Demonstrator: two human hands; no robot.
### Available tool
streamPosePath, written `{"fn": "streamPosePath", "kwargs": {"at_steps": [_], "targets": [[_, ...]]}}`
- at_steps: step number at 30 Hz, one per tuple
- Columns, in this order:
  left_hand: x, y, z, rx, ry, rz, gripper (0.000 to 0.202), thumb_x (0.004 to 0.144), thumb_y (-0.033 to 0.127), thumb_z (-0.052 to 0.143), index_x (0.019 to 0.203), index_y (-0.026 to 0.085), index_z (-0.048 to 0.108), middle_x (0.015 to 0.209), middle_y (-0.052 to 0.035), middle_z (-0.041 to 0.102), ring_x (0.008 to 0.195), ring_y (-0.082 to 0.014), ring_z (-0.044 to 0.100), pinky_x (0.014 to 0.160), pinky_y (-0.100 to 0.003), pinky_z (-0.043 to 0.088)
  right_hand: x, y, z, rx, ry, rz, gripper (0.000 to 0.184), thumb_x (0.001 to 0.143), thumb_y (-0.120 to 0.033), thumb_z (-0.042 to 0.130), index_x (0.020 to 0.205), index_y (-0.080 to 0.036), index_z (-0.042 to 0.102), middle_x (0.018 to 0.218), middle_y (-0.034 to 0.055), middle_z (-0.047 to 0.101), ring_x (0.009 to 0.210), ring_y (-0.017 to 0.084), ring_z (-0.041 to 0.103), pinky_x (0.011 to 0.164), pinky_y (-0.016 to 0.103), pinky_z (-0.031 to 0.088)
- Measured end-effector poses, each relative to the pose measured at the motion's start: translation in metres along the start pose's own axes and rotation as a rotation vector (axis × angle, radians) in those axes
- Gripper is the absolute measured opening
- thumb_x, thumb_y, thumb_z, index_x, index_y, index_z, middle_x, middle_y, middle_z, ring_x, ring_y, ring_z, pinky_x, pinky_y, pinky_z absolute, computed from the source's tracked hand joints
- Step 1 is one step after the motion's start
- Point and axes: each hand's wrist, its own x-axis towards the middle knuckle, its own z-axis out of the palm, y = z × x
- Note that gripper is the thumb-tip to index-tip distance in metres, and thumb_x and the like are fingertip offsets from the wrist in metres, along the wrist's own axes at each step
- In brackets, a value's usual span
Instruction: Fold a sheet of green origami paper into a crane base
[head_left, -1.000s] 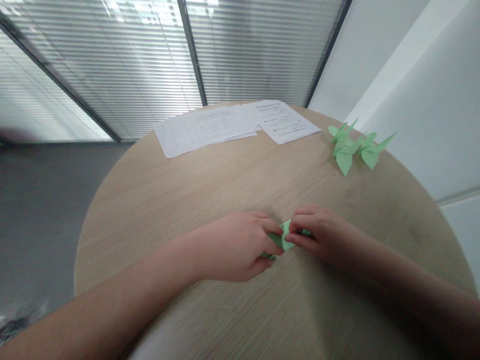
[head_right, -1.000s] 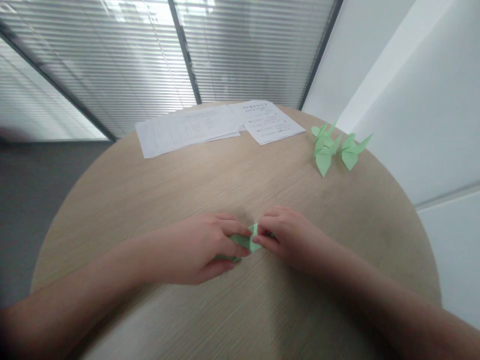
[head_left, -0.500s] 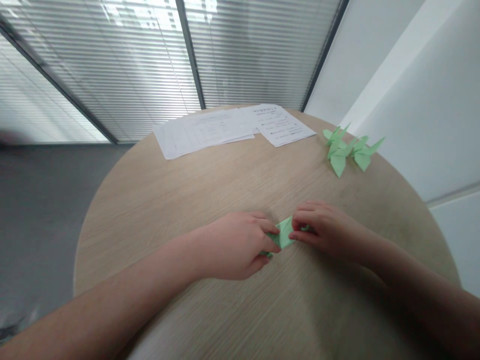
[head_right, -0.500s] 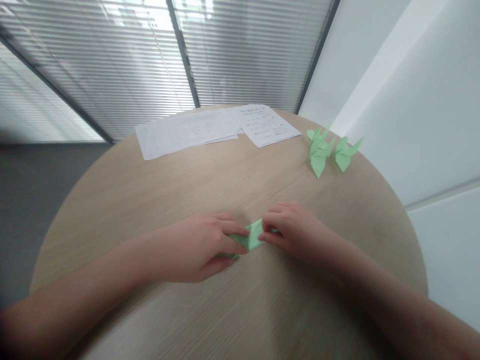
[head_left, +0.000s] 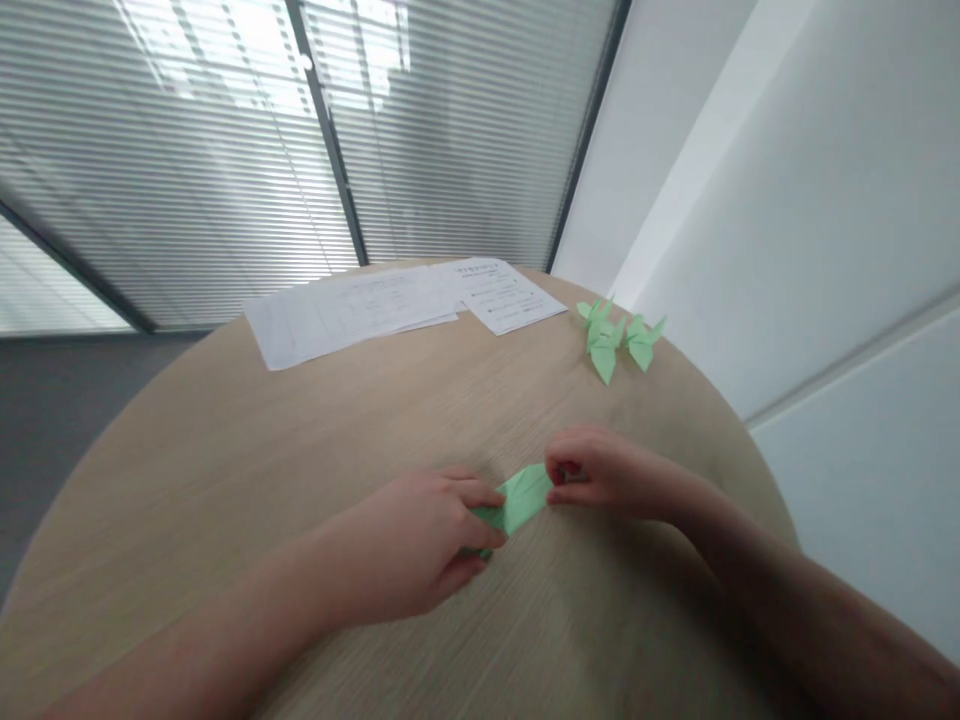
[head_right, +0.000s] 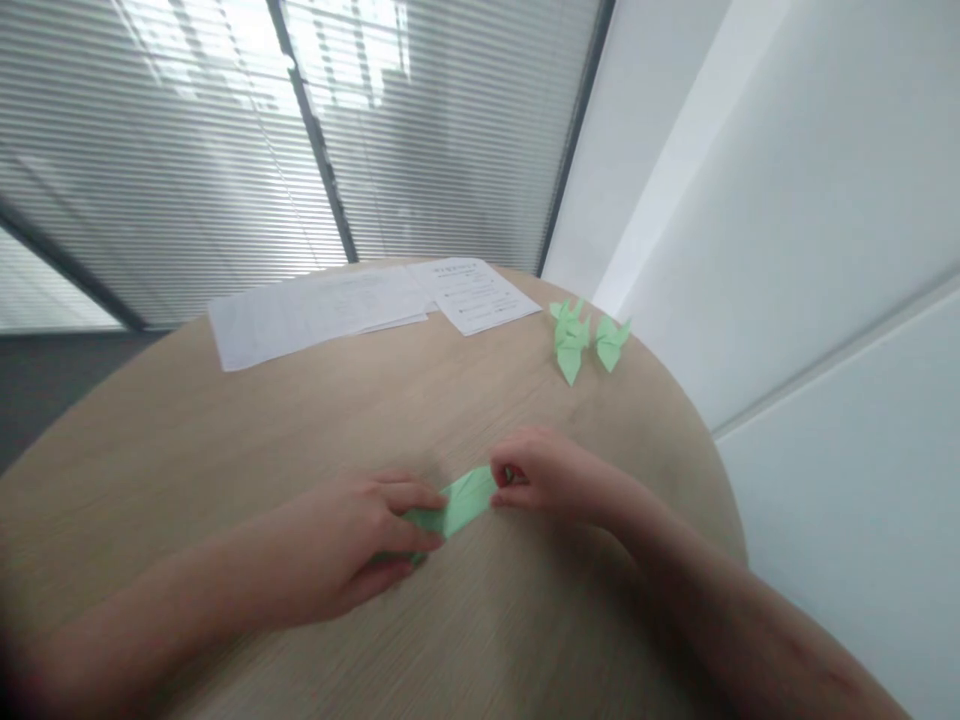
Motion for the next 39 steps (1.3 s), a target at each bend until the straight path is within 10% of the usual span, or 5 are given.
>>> {"fn": "streamPosePath", "kwargs": {"at_steps": [10, 39], "targets": [[0.001, -0.003, 0.002, -0.055, 0.095, 0.059, 0.012, 0.092, 0.018, 0.063, 0.09, 0.025, 0.072, 0.097, -0.0013, 0.07, 0.098, -0.0195, 0.066, 0.093, -0.03, 0.049, 0.001, -0.009, 0.007, -0.027, 0.034, -0.405, 0.019, 0.099, -0.027, 0.062, 0.09, -0.025, 0.078, 0.083, 0.0001, 0.07, 0.074, 0.014, 0.054, 0.077, 0.03, 0.04], [0.002, 0.0, -0.003, 0.084, 0.005, 0.092, 0.014, 0.095, 0.026, 0.063, 0.092, 0.022, 0.076, 0.107, -0.0048, 0.074, 0.1, -0.0222, 0.068, 0.091, -0.033, 0.051, -0.01, -0.028, -0.001, -0.29, -0.017, -0.343, 0.018, 0.1, -0.024, 0.057, 0.102, -0.025, 0.074, 0.085, 0.0033, 0.068, 0.079, 0.019, 0.057, 0.074, 0.035, 0.039]]}}
